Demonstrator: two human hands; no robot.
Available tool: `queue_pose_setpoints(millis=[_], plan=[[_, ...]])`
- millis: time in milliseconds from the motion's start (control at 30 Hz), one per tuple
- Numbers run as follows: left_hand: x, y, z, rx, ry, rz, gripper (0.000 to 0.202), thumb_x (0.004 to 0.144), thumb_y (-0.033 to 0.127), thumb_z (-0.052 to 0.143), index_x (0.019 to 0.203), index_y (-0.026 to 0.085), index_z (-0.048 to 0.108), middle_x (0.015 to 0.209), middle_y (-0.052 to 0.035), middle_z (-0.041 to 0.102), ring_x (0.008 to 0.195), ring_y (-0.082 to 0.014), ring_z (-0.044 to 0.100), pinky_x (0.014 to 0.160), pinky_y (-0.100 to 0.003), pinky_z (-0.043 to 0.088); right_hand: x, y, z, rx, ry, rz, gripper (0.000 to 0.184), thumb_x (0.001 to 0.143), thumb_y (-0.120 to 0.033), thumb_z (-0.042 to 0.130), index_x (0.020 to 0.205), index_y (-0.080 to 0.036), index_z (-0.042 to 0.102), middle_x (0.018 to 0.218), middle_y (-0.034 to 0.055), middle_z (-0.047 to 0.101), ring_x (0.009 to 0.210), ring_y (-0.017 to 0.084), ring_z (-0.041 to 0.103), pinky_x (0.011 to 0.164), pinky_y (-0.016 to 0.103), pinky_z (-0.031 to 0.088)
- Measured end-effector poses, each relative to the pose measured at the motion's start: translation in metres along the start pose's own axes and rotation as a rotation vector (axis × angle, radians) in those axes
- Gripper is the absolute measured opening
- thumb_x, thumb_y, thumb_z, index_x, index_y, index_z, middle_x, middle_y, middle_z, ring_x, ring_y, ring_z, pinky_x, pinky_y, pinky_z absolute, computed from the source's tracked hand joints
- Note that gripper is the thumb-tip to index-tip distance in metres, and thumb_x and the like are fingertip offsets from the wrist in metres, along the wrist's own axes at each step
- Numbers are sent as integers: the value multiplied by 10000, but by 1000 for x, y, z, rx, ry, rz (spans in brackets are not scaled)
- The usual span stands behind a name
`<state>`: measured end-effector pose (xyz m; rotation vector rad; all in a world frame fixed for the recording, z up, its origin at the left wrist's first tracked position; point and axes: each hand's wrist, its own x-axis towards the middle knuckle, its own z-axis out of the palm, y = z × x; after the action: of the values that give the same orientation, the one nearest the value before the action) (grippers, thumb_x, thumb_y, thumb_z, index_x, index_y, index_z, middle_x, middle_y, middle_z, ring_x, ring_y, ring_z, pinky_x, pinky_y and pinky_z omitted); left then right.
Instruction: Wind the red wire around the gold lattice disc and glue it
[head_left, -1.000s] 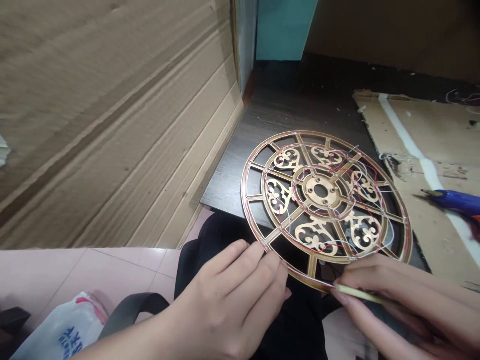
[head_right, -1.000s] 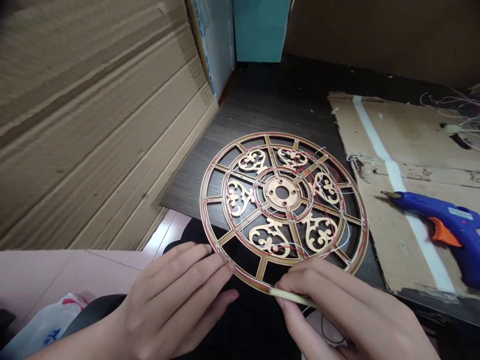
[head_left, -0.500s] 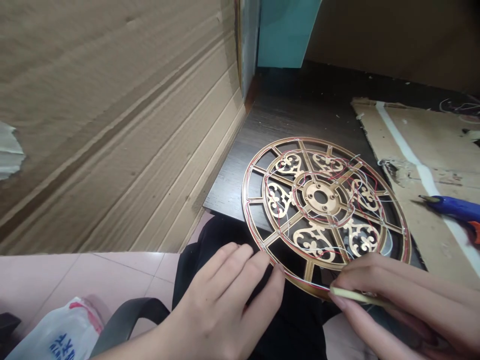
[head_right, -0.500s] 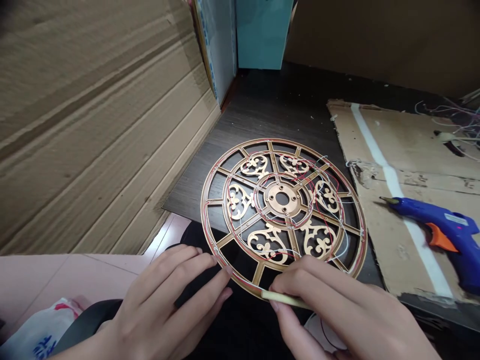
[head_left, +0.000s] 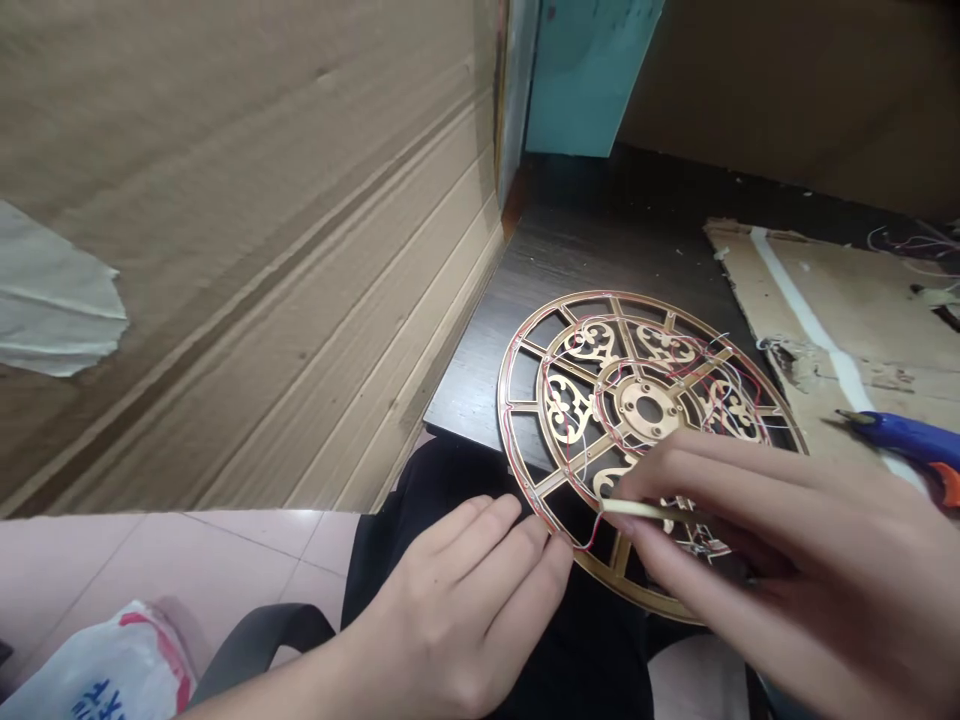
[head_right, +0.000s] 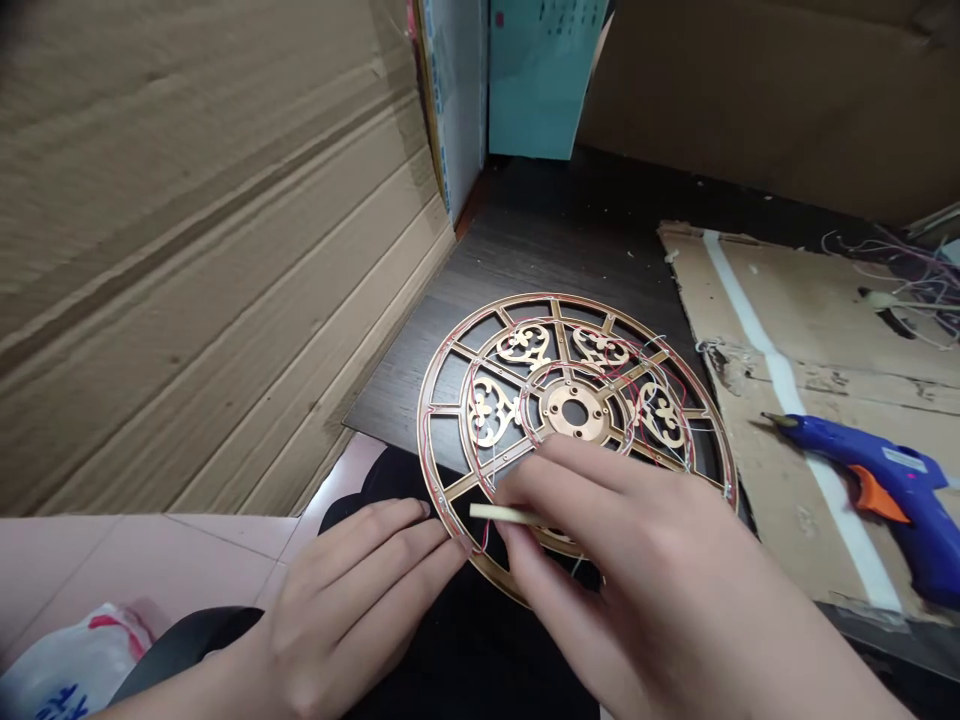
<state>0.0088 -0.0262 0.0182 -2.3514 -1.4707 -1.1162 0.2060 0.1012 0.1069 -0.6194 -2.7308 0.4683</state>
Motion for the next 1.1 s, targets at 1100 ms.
queue_pose_setpoints(millis=[1100], plan=[[-7,-1,-10,168,-80,156,334,949,164,569,1219,36,719,1346,-141,661,1239,-282,619,1036,-429,558,54,5,14,197,-295,-14,179,987,-102,564,937,-174,720,838,31,651,695,164,592,701,308,468]])
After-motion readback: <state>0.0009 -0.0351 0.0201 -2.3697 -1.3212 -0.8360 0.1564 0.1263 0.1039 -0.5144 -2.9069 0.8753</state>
